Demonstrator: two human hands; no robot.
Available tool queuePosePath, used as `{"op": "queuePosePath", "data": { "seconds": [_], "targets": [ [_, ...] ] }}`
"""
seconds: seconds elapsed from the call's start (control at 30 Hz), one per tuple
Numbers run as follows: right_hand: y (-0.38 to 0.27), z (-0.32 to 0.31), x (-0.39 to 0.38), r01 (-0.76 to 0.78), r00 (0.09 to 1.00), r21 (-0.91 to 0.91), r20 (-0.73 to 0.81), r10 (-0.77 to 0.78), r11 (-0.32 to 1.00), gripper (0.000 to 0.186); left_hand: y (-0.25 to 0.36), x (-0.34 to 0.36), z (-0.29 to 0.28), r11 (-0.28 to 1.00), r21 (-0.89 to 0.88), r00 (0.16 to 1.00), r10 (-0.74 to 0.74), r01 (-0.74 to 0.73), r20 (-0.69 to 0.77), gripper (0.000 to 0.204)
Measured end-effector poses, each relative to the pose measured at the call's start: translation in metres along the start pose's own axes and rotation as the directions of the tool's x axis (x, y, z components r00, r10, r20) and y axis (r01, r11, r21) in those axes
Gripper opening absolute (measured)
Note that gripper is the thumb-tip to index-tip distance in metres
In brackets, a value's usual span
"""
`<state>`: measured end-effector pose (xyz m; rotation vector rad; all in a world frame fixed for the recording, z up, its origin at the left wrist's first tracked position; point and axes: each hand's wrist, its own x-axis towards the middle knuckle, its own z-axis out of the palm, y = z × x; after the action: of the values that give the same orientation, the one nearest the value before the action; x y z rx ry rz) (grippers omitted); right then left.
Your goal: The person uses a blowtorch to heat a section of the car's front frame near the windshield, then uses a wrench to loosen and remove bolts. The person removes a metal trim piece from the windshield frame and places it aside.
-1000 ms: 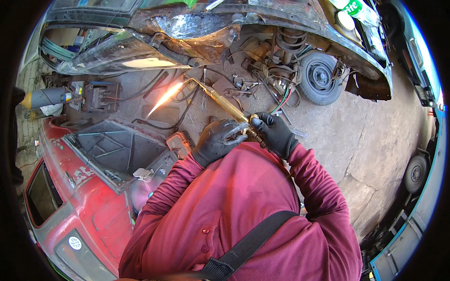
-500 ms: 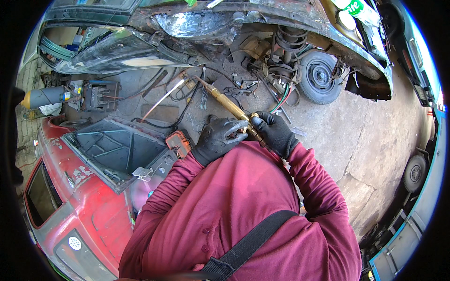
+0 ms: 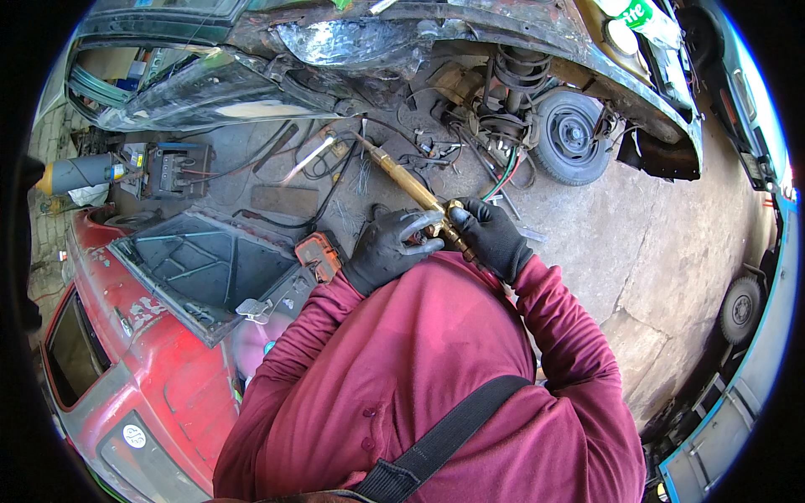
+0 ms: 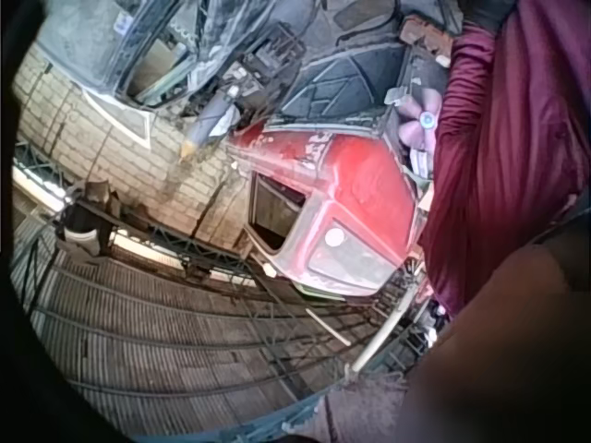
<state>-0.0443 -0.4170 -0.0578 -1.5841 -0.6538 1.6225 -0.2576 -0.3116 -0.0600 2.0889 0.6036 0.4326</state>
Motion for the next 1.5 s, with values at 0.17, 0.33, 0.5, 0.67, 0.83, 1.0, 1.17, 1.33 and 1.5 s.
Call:
{"op": "queuePosePath", "data": {
  "seconds": [0.17, 0.33, 0.5, 0.67, 0.83, 1.0, 1.17, 1.33, 1.5],
  "targets": [
    [0.004, -0.001, 0.002, -0.022, 1.0, -0.01, -0.015, 0.022, 1.0, 0.038, -0.006, -0.007, 0.007, 0.92, -0.32, 0.965, -0.257, 0.227, -0.057, 0.043],
    [0.01, -0.005, 0.004, 0.026, 1.0, -0.057, -0.007, -0.027, 0.998, 0.04, -0.022, -0.007, 0.008, 0.56, -0.674, 0.8, -0.594, 0.482, 0.078, 0.037],
    [0.011, 0.001, 0.006, 0.073, 0.997, -0.096, -0.014, -0.074, 0.993, 0.041, -0.039, 0.006, 0.015, 0.363, -0.76, 0.716, -0.673, 0.538, 0.185, 0.03],
    [0.002, 0.01, 0.004, 0.051, 0.998, -0.135, -0.026, -0.055, 0.989, 0.043, -0.047, 0.023, 0.024, 0.256, -0.841, 0.695, -0.695, 0.476, 0.182, 0.024],
    [-0.005, 0.009, 0.001, -0.028, 0.993, 0.302, 0.119, -0.009, 0.953, 0.055, -0.049, 0.03, 0.024, 0.083, -0.94, 0.715, -0.673, 0.33, 0.192, 0.02],
    [0.0, 0.009, 0.001, -0.165, 0.927, 0.47, 0.375, -0.027, 0.867, 0.058, -0.069, 0.029, 0.018, 0.106, -0.916, 0.725, -0.649, 0.387, 0.231, 0.018],
    [0.007, 0.021, 0.008, -0.273, 0.907, 0.543, 0.421, 0.024, 0.794, 0.048, -0.089, 0.028, 0.022, 0.164, -0.906, 0.765, -0.606, 0.389, 0.218, 0.033],
    [0.002, 0.034, 0.019, -0.29, 0.913, 0.566, 0.405, 0.046, 0.772, 0.046, -0.091, 0.025, 0.004, 0.233, -0.83, 0.7, -0.674, 0.506, 0.237, 0.021],
    [-0.004, 0.043, 0.032, -0.316, 0.9, 0.6, 0.434, 0.033, 0.735, 0.06, -0.094, 0.028, -0.033, 0.31, -0.713, 0.678, -0.667, 0.629, 0.309, 0.022]
  ]
}}
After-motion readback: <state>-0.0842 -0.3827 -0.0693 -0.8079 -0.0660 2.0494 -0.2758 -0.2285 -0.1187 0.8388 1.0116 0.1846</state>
